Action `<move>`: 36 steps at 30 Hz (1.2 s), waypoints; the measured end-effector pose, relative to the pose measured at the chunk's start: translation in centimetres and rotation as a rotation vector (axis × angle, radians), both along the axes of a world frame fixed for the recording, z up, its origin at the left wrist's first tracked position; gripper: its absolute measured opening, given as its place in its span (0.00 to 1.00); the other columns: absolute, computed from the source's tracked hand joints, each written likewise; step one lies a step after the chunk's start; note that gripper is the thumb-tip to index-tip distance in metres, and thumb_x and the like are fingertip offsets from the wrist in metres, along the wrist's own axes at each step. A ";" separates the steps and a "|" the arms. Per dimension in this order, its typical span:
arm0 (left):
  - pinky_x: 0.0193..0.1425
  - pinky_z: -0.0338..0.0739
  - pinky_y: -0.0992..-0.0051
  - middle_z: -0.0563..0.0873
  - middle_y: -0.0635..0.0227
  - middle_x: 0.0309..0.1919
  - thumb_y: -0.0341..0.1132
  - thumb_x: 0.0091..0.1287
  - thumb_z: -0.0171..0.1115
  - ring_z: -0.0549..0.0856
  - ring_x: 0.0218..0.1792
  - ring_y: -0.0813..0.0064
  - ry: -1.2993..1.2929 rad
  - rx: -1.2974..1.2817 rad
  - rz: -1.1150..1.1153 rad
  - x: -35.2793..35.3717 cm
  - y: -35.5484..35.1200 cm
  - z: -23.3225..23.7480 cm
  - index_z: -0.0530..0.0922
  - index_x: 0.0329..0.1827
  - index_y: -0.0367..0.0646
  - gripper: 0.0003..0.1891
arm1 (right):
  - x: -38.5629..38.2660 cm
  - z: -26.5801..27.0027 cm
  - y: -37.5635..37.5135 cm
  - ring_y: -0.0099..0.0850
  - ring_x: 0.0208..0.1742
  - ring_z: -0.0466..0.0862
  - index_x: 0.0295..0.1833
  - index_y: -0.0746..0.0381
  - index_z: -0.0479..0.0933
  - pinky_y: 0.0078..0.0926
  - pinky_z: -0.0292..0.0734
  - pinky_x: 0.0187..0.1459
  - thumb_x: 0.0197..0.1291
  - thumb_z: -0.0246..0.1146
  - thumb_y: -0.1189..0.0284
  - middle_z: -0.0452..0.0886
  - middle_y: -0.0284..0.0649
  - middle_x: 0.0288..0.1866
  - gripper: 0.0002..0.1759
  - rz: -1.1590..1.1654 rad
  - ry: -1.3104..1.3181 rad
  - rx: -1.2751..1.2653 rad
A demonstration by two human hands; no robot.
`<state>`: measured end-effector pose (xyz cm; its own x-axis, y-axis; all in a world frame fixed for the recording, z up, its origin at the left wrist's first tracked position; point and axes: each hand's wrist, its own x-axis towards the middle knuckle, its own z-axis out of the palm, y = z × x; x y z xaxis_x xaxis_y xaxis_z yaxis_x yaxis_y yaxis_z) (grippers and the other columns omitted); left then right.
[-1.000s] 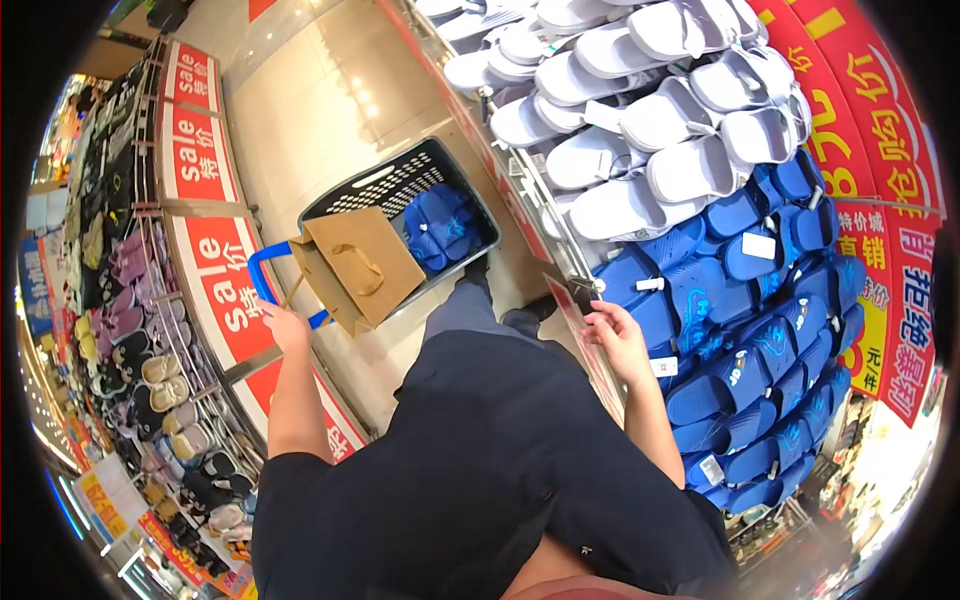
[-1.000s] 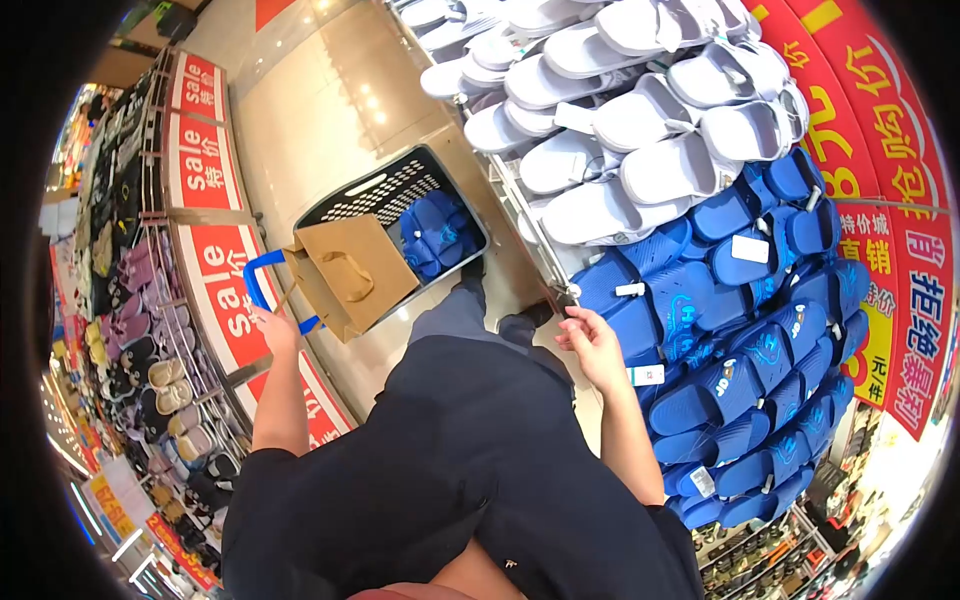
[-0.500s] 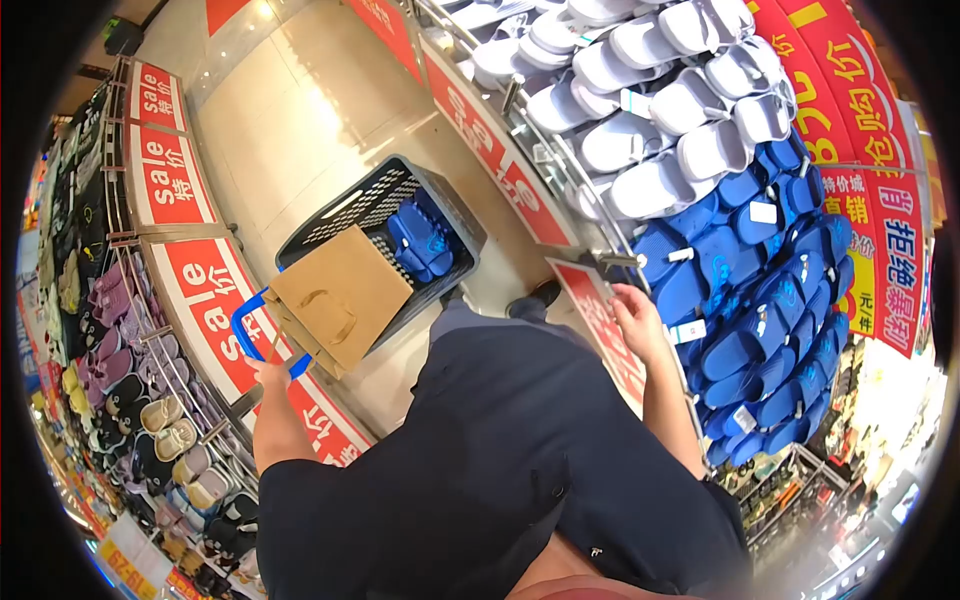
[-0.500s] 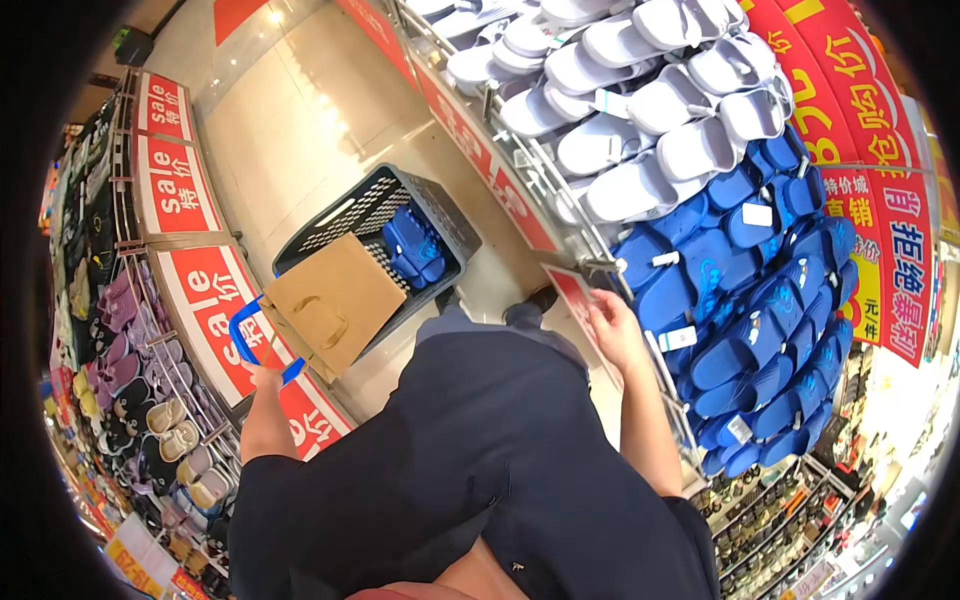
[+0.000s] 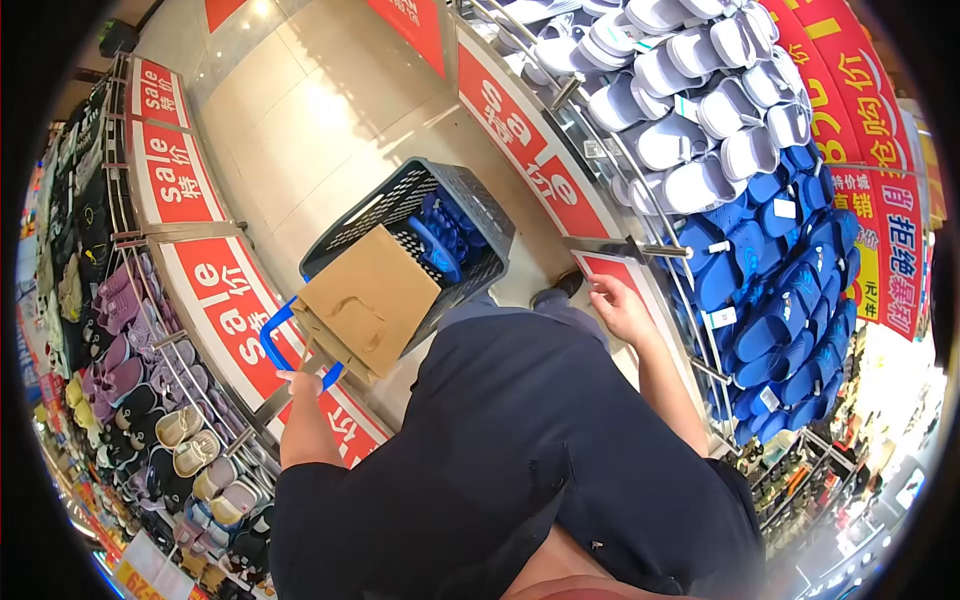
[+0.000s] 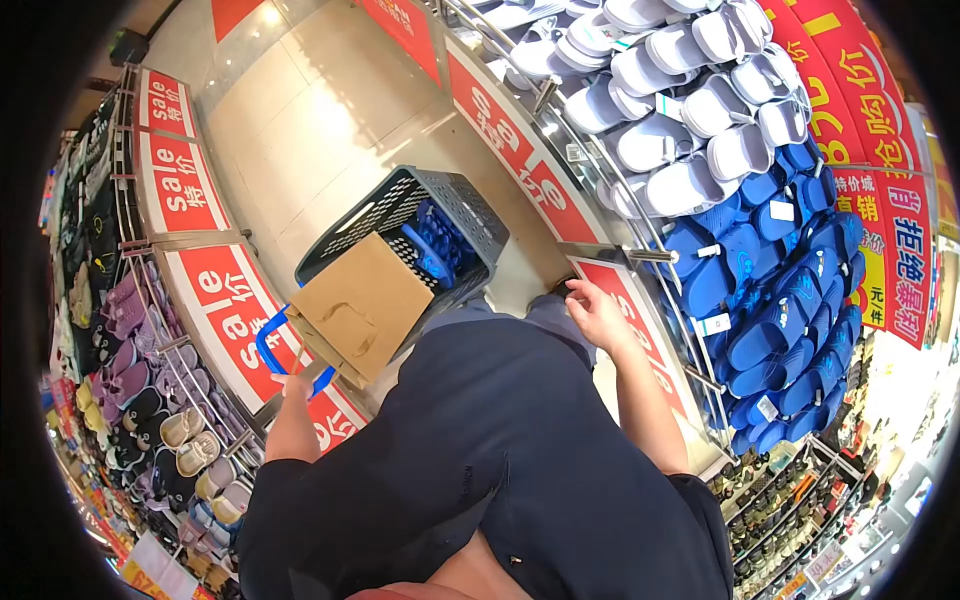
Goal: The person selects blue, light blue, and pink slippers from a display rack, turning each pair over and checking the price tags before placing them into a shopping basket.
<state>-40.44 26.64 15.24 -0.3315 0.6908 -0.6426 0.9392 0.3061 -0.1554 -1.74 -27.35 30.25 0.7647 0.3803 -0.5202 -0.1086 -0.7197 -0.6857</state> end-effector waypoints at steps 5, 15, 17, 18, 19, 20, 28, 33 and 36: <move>0.61 0.78 0.58 0.69 0.35 0.64 0.35 0.64 0.65 0.80 0.58 0.46 0.057 0.204 -0.240 1.7 -3.3 1.8 0.28 0.80 0.42 0.55 | 0.2 0.4 1.7 0.34 0.47 0.85 0.63 0.64 0.75 0.31 0.79 0.52 0.66 0.61 0.68 0.85 0.43 0.48 0.21 -0.018 0.013 0.013; 0.59 0.78 0.55 0.73 0.33 0.58 0.35 0.63 0.62 0.81 0.54 0.43 -0.019 0.277 -0.383 7.9 -8.8 8.3 0.32 0.79 0.36 0.52 | 2.6 0.1 3.9 0.36 0.50 0.85 0.64 0.63 0.74 0.32 0.78 0.53 0.66 0.61 0.68 0.85 0.46 0.50 0.22 0.132 0.043 0.002; 0.59 0.78 0.55 0.73 0.32 0.58 0.33 0.63 0.61 0.81 0.54 0.42 -0.033 0.287 -0.389 8.6 -9.5 8.7 0.32 0.79 0.36 0.51 | 3.6 -0.1 4.3 0.37 0.50 0.85 0.64 0.63 0.74 0.32 0.78 0.54 0.66 0.61 0.68 0.85 0.47 0.50 0.22 0.153 0.046 0.008; 0.60 0.78 0.55 0.73 0.32 0.58 0.33 0.63 0.60 0.81 0.55 0.41 -0.039 0.281 -0.378 8.8 -10.0 9.1 0.32 0.79 0.35 0.51 | 3.9 -0.3 4.4 0.37 0.50 0.85 0.64 0.63 0.74 0.32 0.78 0.54 0.66 0.61 0.68 0.85 0.47 0.50 0.22 0.166 0.053 0.021; 0.60 0.77 0.55 0.73 0.31 0.59 0.32 0.62 0.60 0.81 0.55 0.41 -0.049 0.278 -0.370 9.1 -10.5 9.4 0.32 0.79 0.35 0.50 | 4.4 -0.8 4.4 0.37 0.50 0.85 0.63 0.63 0.74 0.32 0.78 0.54 0.66 0.61 0.69 0.85 0.47 0.51 0.22 0.176 0.057 0.035; 0.60 0.77 0.54 0.73 0.31 0.59 0.31 0.62 0.59 0.81 0.55 0.41 -0.064 0.275 -0.362 9.5 -10.9 9.5 0.32 0.79 0.35 0.50 | 5.1 -1.1 4.4 0.37 0.50 0.85 0.63 0.63 0.74 0.32 0.78 0.54 0.65 0.62 0.69 0.85 0.47 0.51 0.22 0.186 0.057 0.049; 0.64 0.74 0.53 0.75 0.26 0.56 0.29 0.60 0.60 0.78 0.57 0.34 -0.163 0.328 -0.271 8.9 -14.9 9.0 0.34 0.78 0.33 0.50 | 9.3 -2.4 4.2 0.39 0.49 0.86 0.61 0.64 0.75 0.34 0.79 0.52 0.64 0.62 0.67 0.86 0.46 0.47 0.22 0.224 0.075 0.098; 0.60 0.76 0.51 0.78 0.25 0.52 0.29 0.59 0.59 0.80 0.54 0.34 -0.103 0.365 -0.297 11.7 -17.1 10.2 0.35 0.76 0.28 0.49 | 12.3 -2.9 3.5 0.43 0.49 0.85 0.61 0.63 0.75 0.37 0.79 0.53 0.65 0.61 0.64 0.86 0.46 0.47 0.22 0.290 0.039 0.123; 0.58 0.76 0.51 0.78 0.26 0.51 0.30 0.60 0.57 0.81 0.53 0.35 -0.084 0.358 -0.329 14.6 -18.3 12.0 0.34 0.76 0.25 0.48 | 13.8 -3.1 3.3 0.44 0.51 0.84 0.62 0.61 0.76 0.38 0.78 0.54 0.65 0.60 0.63 0.85 0.46 0.47 0.22 0.292 0.090 0.144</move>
